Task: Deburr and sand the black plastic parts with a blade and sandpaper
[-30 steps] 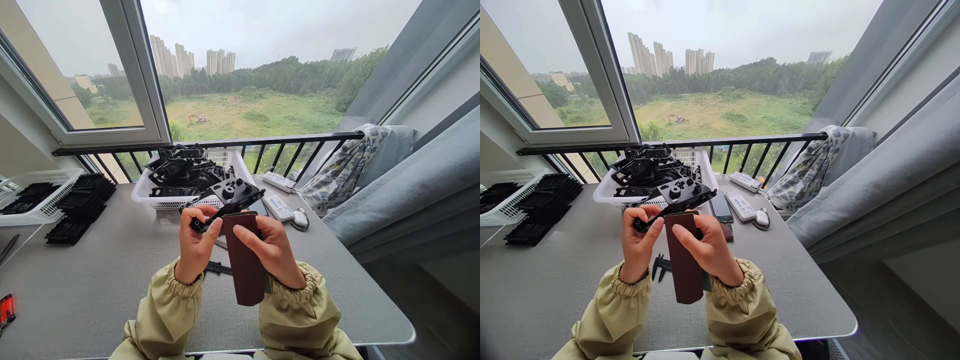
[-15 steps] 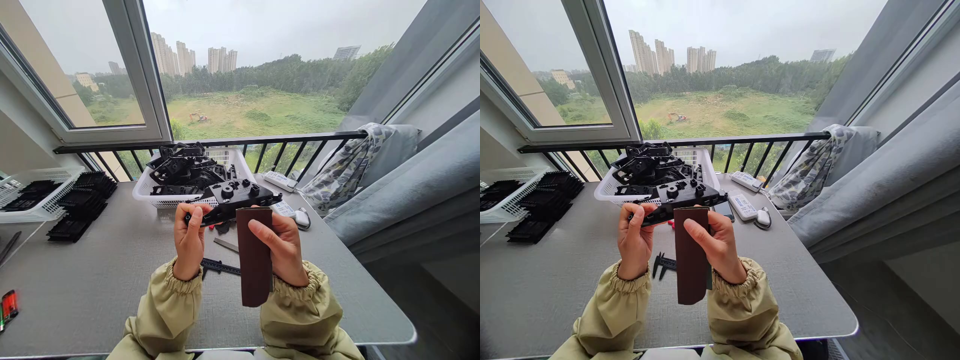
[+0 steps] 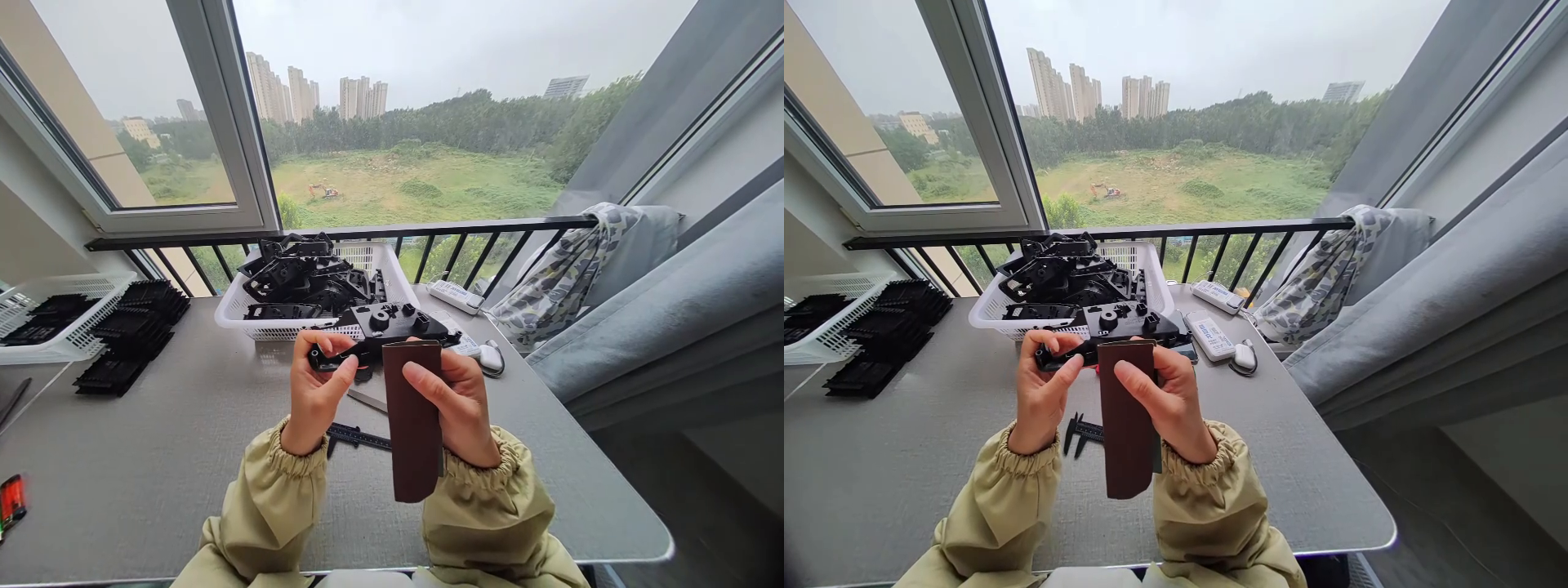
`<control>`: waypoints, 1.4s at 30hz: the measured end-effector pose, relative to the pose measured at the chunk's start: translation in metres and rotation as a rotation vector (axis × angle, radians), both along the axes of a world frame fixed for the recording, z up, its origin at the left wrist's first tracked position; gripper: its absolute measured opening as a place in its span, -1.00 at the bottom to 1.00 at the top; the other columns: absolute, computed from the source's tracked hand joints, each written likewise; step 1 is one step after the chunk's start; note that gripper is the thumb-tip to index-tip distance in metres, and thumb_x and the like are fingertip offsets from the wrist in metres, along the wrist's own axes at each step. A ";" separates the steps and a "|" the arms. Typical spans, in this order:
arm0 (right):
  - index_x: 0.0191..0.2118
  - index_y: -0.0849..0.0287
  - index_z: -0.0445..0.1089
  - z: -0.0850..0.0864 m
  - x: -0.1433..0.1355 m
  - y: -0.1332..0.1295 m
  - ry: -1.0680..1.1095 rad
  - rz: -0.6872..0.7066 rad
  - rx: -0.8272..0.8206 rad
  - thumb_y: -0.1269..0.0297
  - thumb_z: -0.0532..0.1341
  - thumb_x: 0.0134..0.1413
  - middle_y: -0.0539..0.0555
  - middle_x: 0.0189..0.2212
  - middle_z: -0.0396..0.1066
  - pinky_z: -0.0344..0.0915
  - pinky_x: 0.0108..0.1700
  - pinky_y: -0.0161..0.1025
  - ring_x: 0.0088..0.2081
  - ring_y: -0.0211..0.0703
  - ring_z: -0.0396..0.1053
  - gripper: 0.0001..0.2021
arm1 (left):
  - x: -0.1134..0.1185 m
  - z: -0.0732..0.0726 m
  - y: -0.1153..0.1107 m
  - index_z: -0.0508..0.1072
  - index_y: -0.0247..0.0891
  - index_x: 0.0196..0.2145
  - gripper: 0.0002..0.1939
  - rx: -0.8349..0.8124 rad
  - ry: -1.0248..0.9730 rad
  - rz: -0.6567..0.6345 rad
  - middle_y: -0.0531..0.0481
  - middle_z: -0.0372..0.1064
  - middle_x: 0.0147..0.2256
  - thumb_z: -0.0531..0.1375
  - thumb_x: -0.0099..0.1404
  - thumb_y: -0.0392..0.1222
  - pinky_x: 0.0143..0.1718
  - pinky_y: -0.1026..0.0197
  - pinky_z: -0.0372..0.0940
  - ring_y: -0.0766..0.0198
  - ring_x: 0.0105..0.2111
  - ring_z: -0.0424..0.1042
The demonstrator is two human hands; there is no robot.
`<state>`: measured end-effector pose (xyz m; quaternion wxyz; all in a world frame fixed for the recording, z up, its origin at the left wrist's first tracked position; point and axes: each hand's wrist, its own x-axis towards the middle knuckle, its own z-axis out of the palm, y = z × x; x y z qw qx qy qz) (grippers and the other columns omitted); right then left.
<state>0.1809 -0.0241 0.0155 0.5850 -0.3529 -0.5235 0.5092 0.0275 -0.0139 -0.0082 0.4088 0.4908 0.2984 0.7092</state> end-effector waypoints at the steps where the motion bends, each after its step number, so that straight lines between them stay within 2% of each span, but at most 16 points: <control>1: -0.41 0.17 0.55 0.001 0.000 0.000 -0.023 0.010 0.002 0.07 0.34 -0.01 0.02 -0.52 0.43 0.23 -0.56 -0.34 -0.55 -0.26 0.29 -0.76 | -0.001 0.000 0.000 0.25 -0.16 -0.32 -0.77 -0.005 -0.009 -0.023 0.04 0.43 -0.30 0.29 0.18 -0.26 -0.24 0.20 0.39 0.31 -0.31 0.42; 5: -0.46 0.20 0.50 0.006 0.002 0.002 -0.184 0.063 0.010 0.12 0.30 0.03 0.00 -0.58 0.38 0.17 -0.60 -0.35 -0.58 -0.28 0.23 -0.76 | -0.007 -0.003 0.000 0.29 -0.15 -0.30 -0.83 0.026 0.018 0.002 -0.01 0.44 -0.23 0.26 0.21 -0.20 -0.17 0.13 0.35 0.23 -0.24 0.42; 11: -0.55 0.21 0.41 0.007 -0.004 0.005 -0.396 0.040 0.124 0.14 0.23 0.10 -0.02 -0.62 0.30 0.11 -0.61 -0.37 -0.57 -0.30 0.18 -0.70 | -0.011 -0.011 0.002 0.28 -0.15 -0.25 -0.90 0.247 0.229 0.101 -0.03 0.42 -0.18 0.16 0.30 -0.28 -0.09 0.07 0.30 0.20 -0.16 0.42; 19: -0.52 0.21 0.42 0.001 -0.007 0.009 -0.512 0.015 0.174 0.20 0.18 0.15 0.01 -0.58 0.35 0.18 -0.51 -0.32 -0.52 -0.25 0.24 -0.72 | -0.018 -0.016 0.004 0.31 -0.10 -0.15 -0.78 0.360 0.456 0.134 -0.03 0.42 -0.11 0.12 0.30 -0.38 -0.08 0.11 0.30 0.21 -0.09 0.42; 24: -0.51 0.20 0.40 -0.001 -0.008 0.013 -0.565 -0.006 0.203 0.25 0.16 0.17 0.01 -0.57 0.34 0.18 -0.47 -0.31 -0.50 -0.24 0.25 -0.74 | -0.019 -0.023 0.008 0.31 -0.10 -0.12 -0.75 0.353 0.524 0.148 -0.04 0.42 -0.11 0.10 0.31 -0.41 -0.07 0.14 0.32 0.23 -0.08 0.42; 28: -0.54 0.18 0.35 -0.002 -0.006 0.017 -0.562 0.050 0.225 0.31 0.15 0.16 0.00 -0.58 0.34 0.20 -0.44 -0.31 -0.51 -0.26 0.25 -0.75 | -0.020 -0.028 0.015 0.29 -0.11 -0.12 -0.74 0.300 0.462 0.095 -0.05 0.41 -0.09 0.09 0.31 -0.42 -0.06 0.15 0.30 0.24 -0.07 0.41; 30: -0.56 0.18 0.35 -0.004 -0.005 0.019 -0.531 0.032 0.201 0.30 0.17 0.14 -0.01 -0.58 0.33 0.20 -0.44 -0.31 -0.51 -0.25 0.25 -0.74 | -0.020 -0.028 0.018 0.29 -0.11 -0.16 -0.78 0.245 0.378 0.069 -0.04 0.42 -0.11 0.09 0.32 -0.41 -0.08 0.16 0.30 0.25 -0.09 0.40; 37: -0.55 0.19 0.37 -0.005 -0.002 0.029 -0.309 -0.048 -0.047 0.19 0.21 0.11 -0.05 -0.61 0.24 0.11 -0.56 -0.35 -0.57 -0.31 0.14 -0.73 | -0.017 -0.028 0.020 0.29 -0.16 -0.27 -0.91 -0.019 -0.026 -0.021 0.00 0.43 -0.23 0.14 0.29 -0.31 -0.14 0.15 0.30 0.25 -0.20 0.40; 40: -0.54 0.20 0.41 -0.004 -0.002 0.030 -0.251 -0.022 -0.086 0.16 0.25 0.07 -0.03 -0.60 0.26 0.13 -0.55 -0.35 -0.56 -0.30 0.16 -0.73 | -0.016 -0.031 0.022 0.28 -0.16 -0.29 -0.90 -0.061 -0.060 -0.015 0.01 0.42 -0.25 0.18 0.29 -0.26 -0.14 0.15 0.29 0.25 -0.22 0.40; 42: -0.52 0.20 0.44 -0.004 -0.002 0.028 -0.189 -0.011 -0.111 0.13 0.27 0.06 -0.03 -0.60 0.29 0.15 -0.57 -0.36 -0.57 -0.30 0.17 -0.73 | -0.016 -0.032 0.024 0.26 -0.17 -0.30 -0.81 -0.046 -0.025 0.023 0.05 0.41 -0.28 0.26 0.23 -0.27 -0.15 0.20 0.28 0.29 -0.24 0.39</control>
